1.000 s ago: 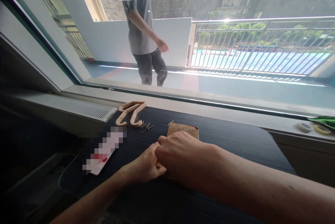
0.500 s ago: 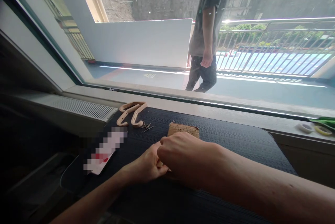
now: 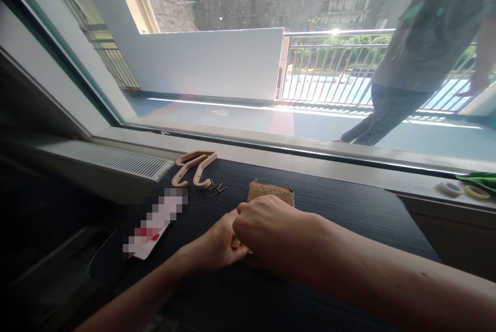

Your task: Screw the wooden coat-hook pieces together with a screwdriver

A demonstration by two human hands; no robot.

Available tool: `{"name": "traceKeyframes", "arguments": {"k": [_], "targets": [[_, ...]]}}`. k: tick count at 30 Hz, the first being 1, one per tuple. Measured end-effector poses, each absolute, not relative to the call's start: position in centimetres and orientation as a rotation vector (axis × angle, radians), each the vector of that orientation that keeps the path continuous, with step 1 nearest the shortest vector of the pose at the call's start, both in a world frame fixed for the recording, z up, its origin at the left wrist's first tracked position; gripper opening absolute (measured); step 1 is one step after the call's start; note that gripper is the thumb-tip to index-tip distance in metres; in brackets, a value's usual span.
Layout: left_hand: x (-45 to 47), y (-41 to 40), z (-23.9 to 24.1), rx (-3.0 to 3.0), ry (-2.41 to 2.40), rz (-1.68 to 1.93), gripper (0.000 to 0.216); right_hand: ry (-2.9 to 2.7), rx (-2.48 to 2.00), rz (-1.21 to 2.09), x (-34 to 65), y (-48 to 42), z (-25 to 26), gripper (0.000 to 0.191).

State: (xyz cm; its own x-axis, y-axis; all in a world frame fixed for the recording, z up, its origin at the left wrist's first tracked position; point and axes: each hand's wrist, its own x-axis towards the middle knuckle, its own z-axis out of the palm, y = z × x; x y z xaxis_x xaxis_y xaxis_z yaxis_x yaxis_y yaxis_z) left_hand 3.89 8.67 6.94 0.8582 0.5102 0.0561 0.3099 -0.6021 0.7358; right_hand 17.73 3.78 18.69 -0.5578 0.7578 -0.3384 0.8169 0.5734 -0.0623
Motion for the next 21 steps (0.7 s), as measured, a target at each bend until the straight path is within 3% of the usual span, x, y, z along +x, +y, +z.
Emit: {"name": "traceKeyframes", "arguments": {"k": [6,13,21], "targets": [[3.9,8.6,6.8,2.288,0.596,0.344,0.006,2.555,1.343,-0.180,18.2,3.8,16.8,0.014],[4.0,8.6,6.9,2.310,0.604,0.346,0.006,2.468,1.315,-0.287,17.3,3.7,19.5,0.015],[4.0,8.7,6.8,2.288,0.590,0.326,0.005,2.567,1.255,-0.078,17.8,3.8,17.3,0.013]]}}
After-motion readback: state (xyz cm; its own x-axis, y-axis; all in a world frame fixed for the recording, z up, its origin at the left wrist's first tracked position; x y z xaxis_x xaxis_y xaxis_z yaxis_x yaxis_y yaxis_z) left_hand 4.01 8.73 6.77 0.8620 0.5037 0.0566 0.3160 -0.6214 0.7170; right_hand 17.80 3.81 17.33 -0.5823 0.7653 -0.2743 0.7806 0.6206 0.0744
